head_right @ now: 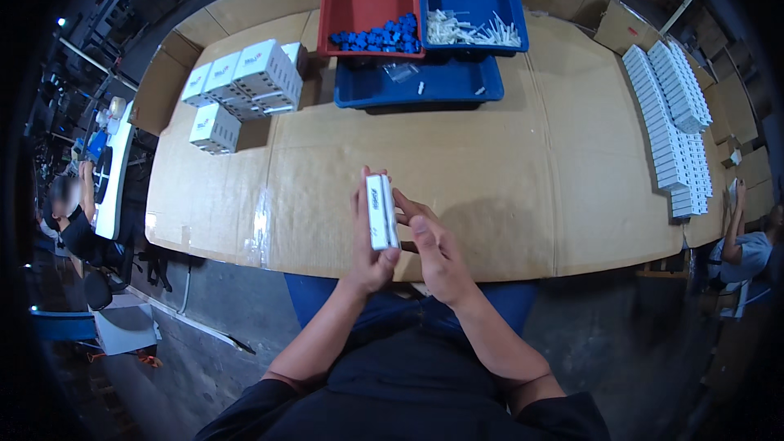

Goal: Packing electronic parts and components into a small cardboard box.

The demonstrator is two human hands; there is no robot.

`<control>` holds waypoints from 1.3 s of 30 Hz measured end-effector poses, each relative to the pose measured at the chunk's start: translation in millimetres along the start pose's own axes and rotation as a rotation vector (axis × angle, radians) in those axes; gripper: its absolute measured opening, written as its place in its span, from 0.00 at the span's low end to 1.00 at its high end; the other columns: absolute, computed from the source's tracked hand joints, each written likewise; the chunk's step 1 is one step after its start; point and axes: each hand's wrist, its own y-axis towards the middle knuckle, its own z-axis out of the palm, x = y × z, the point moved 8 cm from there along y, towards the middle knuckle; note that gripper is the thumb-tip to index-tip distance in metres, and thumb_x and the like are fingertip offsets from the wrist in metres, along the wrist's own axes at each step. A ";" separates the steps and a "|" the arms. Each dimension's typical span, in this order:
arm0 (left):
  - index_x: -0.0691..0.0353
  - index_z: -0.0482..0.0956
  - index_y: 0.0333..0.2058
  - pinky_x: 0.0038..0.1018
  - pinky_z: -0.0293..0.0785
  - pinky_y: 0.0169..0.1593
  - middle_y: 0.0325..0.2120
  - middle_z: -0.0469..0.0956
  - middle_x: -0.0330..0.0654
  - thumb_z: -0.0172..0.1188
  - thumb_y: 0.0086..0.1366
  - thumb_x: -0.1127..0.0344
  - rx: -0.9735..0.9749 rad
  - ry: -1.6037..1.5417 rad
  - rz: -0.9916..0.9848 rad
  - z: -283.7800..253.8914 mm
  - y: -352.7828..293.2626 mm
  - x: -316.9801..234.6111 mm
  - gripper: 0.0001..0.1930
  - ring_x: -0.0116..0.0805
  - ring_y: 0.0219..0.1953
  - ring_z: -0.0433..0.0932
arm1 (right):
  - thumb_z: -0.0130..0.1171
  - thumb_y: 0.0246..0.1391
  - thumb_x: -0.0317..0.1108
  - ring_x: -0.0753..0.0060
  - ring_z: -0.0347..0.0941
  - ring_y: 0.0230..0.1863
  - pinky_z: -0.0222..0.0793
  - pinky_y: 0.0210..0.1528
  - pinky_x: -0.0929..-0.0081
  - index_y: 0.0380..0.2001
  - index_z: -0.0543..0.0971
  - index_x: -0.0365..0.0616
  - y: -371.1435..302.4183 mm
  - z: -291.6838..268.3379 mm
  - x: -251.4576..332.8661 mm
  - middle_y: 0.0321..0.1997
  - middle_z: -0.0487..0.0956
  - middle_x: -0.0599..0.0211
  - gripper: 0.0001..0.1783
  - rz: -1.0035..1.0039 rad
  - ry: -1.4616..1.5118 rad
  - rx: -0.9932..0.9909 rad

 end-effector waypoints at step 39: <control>0.59 0.40 0.78 0.37 0.65 0.68 0.65 0.65 0.49 0.41 0.81 0.50 -0.121 -0.541 -0.553 -1.9 -11.9 13.0 0.36 0.39 0.67 0.66 | 0.58 0.62 0.35 0.49 0.62 0.75 0.57 0.75 0.58 0.67 0.71 0.31 12.9 -3.3 31.0 0.74 0.67 0.45 0.32 -0.405 -0.488 0.040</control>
